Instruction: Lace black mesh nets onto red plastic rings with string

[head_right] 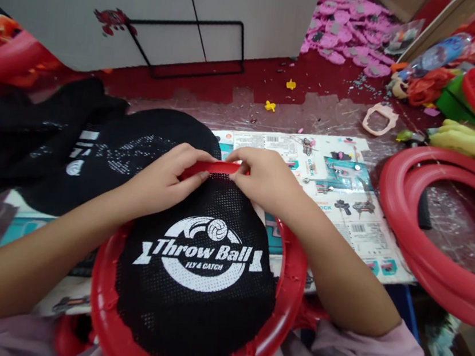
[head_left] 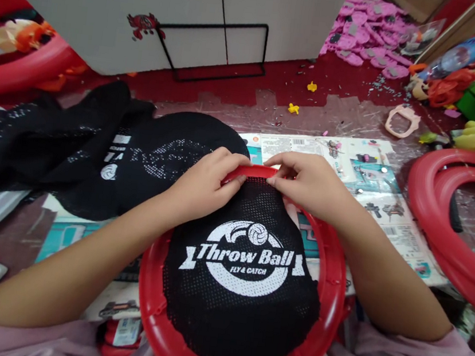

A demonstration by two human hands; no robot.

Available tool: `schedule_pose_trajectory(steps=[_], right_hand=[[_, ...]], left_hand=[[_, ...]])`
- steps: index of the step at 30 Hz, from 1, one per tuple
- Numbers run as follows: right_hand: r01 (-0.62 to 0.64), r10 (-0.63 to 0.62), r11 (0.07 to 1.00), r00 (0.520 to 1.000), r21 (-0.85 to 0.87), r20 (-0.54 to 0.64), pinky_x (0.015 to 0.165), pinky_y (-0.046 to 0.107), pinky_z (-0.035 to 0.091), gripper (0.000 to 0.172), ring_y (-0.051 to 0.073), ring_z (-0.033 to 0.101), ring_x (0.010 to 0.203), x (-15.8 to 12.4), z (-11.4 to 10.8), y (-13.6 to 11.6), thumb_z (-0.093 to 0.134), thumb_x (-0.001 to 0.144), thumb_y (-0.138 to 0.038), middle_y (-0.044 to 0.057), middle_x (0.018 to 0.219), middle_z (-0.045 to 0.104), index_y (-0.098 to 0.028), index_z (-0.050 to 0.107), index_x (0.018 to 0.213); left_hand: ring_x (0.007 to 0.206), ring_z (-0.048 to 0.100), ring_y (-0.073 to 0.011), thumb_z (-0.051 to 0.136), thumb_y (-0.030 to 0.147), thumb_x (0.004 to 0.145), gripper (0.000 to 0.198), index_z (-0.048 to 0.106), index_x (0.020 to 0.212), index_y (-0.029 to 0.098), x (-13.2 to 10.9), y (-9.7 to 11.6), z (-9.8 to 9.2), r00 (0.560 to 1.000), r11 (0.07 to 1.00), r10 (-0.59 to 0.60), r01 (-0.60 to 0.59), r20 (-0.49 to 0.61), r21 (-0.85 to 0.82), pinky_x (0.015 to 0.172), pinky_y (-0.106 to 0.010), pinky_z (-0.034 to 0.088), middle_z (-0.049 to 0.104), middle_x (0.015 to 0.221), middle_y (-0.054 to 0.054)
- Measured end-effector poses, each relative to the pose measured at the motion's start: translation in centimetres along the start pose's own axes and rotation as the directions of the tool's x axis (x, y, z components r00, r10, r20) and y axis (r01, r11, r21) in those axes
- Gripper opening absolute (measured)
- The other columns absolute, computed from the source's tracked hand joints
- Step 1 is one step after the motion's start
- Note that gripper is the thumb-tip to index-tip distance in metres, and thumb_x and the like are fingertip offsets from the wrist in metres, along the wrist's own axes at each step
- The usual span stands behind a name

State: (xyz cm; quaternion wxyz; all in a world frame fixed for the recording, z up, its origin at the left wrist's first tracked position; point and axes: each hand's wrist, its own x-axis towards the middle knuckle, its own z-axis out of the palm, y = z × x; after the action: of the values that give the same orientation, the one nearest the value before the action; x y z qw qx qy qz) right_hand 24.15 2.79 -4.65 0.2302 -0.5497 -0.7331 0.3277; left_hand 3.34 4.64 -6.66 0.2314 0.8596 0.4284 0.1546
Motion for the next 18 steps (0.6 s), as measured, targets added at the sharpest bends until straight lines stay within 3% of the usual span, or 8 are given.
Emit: schedule_pose_trajectory(steps=[5,18], right_hand=[[-0.120,0.122,0.979,0.992,0.165,-0.003,0.057,0.024,0.045,0.029,0.013,0.060,0.060,0.6,0.2,1.4,0.058,0.072,-0.011,-0.001,0.070,0.065,-0.017,0.060,0.100],[-0.074,0.077,0.996,0.995,0.040,-0.070,0.062,0.025,0.043,0.025,0.014,0.062,0.067,1.0,0.8,1.5,0.058,0.074,-0.011,0.001,0.075,0.067,-0.015,0.061,0.099]], left_hand=[[0.103,0.050,-0.0252,0.042,0.028,0.092,0.039,0.054,0.129,0.023,-0.2,0.0,0.4,0.991,0.981,0.119,-0.126,0.056,0.150,0.093,-0.044,0.044,0.050,0.112,-0.011],[0.105,0.048,-0.0270,0.038,0.028,0.094,0.040,0.058,0.128,0.029,-0.3,-0.3,0.6,0.982,0.952,0.169,-0.185,0.088,0.242,0.092,-0.047,0.044,0.045,0.114,-0.012]])
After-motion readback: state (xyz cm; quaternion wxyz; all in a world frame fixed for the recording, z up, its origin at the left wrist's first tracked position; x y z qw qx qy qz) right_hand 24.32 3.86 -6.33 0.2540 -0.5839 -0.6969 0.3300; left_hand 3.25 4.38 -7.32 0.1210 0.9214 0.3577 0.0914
